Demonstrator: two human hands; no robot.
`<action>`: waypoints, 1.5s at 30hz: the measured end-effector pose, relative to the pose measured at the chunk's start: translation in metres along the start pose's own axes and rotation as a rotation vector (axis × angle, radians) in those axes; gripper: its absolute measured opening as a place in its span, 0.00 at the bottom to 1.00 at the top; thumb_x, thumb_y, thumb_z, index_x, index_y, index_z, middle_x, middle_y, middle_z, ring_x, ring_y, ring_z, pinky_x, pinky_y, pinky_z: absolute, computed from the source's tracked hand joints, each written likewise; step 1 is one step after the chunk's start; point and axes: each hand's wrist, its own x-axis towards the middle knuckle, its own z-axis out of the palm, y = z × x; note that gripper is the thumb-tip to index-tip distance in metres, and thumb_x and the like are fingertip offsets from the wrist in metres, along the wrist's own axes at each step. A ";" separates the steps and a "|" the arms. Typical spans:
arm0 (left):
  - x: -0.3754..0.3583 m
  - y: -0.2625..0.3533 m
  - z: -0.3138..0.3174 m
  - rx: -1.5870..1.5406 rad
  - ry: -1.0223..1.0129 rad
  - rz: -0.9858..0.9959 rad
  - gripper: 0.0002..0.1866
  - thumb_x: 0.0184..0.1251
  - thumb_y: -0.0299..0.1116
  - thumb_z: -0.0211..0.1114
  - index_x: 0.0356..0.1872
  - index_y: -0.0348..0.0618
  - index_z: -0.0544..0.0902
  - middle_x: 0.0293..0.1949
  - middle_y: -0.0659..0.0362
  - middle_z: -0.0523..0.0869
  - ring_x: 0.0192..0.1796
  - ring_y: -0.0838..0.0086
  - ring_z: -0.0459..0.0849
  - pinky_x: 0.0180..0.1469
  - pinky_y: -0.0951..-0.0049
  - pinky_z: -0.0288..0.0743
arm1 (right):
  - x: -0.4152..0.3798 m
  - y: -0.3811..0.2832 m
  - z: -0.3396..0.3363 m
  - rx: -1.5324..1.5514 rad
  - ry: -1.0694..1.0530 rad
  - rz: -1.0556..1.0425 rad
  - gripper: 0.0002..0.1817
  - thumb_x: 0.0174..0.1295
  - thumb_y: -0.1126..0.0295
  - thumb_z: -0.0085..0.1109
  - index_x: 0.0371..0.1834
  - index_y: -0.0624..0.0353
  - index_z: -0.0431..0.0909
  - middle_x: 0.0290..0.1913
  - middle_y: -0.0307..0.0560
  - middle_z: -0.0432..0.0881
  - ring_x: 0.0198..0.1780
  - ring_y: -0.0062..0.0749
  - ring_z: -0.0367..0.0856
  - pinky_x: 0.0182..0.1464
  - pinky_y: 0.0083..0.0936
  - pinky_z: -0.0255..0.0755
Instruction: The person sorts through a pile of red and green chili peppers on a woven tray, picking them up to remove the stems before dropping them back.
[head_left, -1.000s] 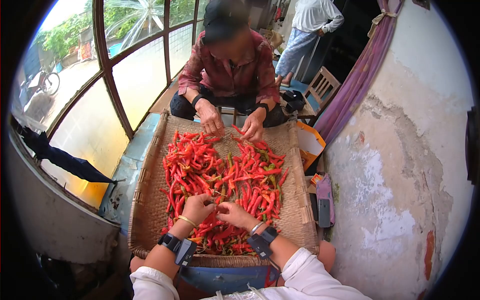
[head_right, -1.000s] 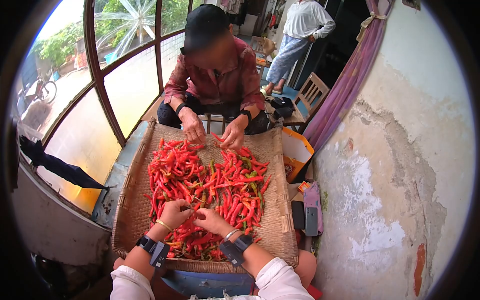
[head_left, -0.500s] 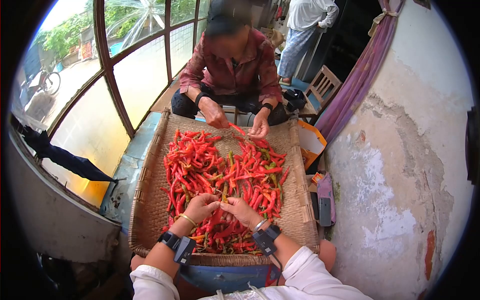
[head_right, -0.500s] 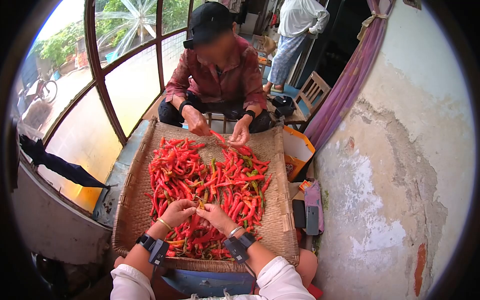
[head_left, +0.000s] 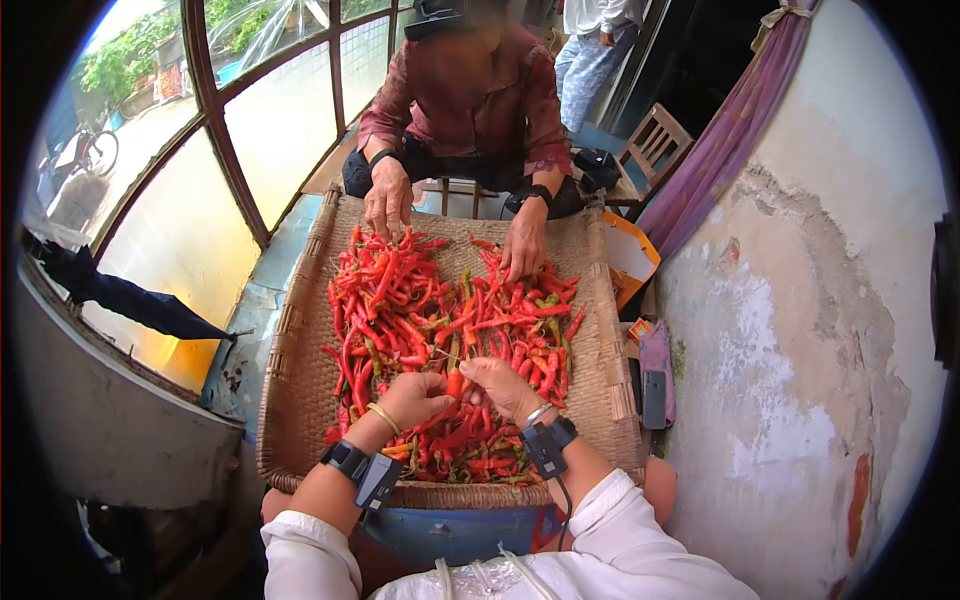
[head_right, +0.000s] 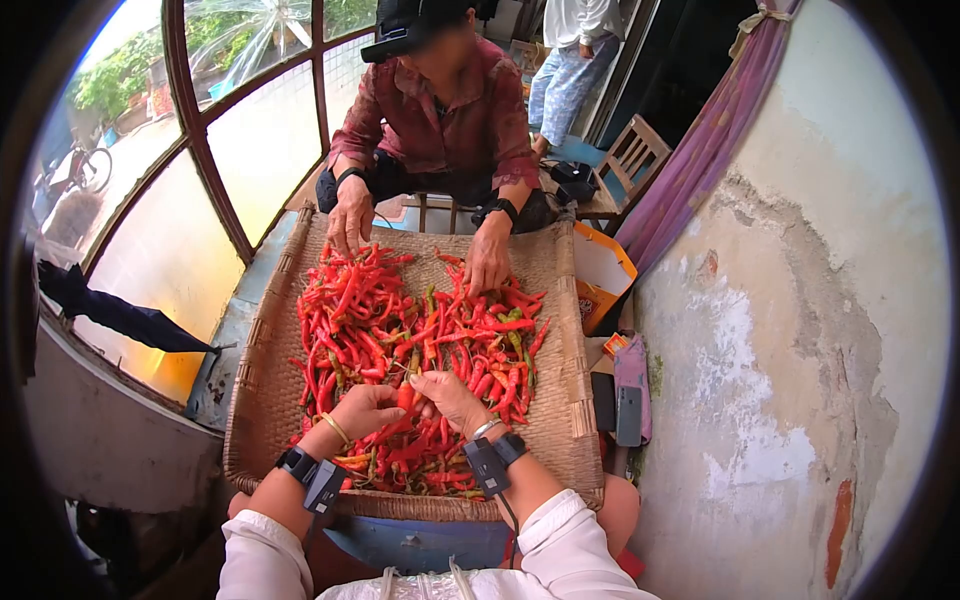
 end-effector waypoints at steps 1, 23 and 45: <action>0.001 -0.002 0.003 -0.081 0.020 0.020 0.06 0.53 0.29 0.63 0.30 0.37 0.78 0.20 0.65 0.77 0.25 0.84 0.72 0.28 0.79 0.69 | 0.003 0.000 -0.002 -0.002 0.034 -0.012 0.13 0.62 0.60 0.49 0.28 0.58 0.74 0.22 0.36 0.77 0.17 0.13 0.72 0.17 0.09 0.64; 0.011 -0.022 0.006 -0.303 -0.021 -0.020 0.05 0.59 0.31 0.61 0.29 0.40 0.78 0.20 0.69 0.76 0.21 0.89 0.71 0.22 0.86 0.64 | 0.002 -0.006 0.021 -0.171 0.035 -0.085 0.11 0.57 0.64 0.55 0.35 0.60 0.75 0.24 0.33 0.74 0.21 0.12 0.70 0.21 0.10 0.64; 0.007 -0.001 -0.013 -0.711 0.089 -0.169 0.06 0.60 0.30 0.58 0.27 0.40 0.77 0.17 0.64 0.77 0.16 0.84 0.73 0.18 0.85 0.66 | 0.010 0.016 0.024 -0.664 -0.118 -0.407 0.12 0.49 0.70 0.57 0.37 0.62 0.76 0.31 0.44 0.75 0.33 0.26 0.75 0.37 0.24 0.69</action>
